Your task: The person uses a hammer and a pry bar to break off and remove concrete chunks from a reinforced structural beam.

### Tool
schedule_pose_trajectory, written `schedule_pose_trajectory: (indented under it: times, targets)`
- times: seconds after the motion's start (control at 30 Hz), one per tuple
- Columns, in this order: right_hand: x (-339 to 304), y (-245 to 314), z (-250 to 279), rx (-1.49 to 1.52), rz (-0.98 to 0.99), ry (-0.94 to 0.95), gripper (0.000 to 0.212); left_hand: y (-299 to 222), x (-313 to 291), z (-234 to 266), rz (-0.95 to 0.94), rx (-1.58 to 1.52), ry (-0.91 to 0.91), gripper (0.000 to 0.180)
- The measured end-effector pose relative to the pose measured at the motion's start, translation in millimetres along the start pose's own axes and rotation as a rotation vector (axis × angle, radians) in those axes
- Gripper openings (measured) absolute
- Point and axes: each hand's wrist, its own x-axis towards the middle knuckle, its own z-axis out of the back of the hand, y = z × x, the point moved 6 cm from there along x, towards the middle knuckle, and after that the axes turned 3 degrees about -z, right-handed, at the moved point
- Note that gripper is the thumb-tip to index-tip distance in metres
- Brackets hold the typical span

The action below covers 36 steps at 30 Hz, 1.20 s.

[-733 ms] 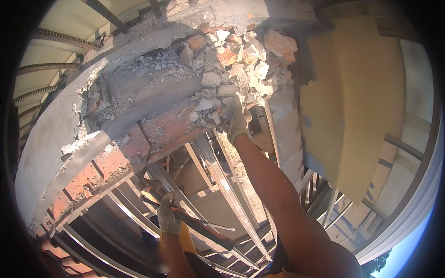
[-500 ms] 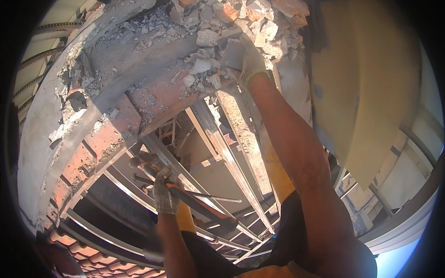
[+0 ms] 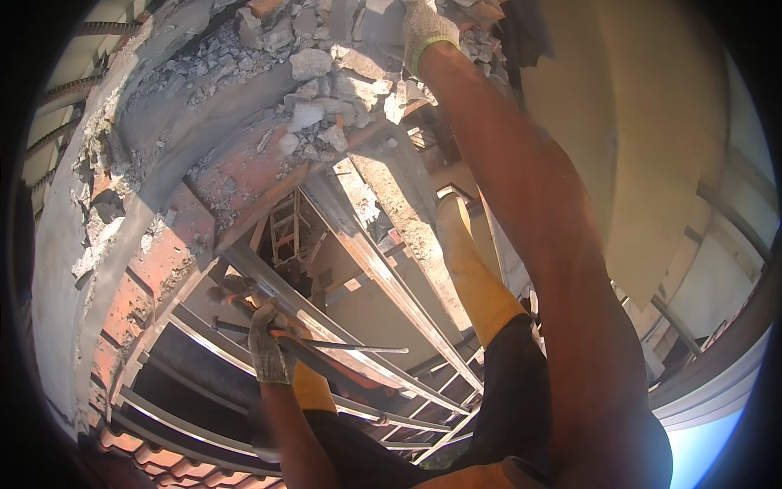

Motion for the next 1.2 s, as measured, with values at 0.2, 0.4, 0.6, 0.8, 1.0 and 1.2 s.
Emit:
schedule_pose_trajectory:
  times: [0.2,0.4,0.6,0.8,1.0,1.2]
  targets:
    - [17,81,53,-0.153,0.316,-0.137,0.037,2,3,-11,0.011,-0.017,-0.057,0.022]
    - [-77,-1,27,-0.702,0.42,0.024,0.043,4,0,-14,-0.004,0.0,0.017,0.021]
    - [-105,-204,24,-0.213,-0.477,0.01,0.043,16,8,-21,-0.025,-0.014,0.052,0.021]
    - [-72,-227,-8,0.656,-0.393,0.142,0.053,14,11,-20,-0.024,-0.071,0.101,0.016]
    - [-38,-199,-23,0.544,-0.346,0.133,0.064,16,12,-13,-0.016,-0.083,0.091,0.019]
    - [-30,-210,-23,0.563,-0.378,0.059,0.07,8,7,-3,-0.009,-0.093,0.079,0.021]
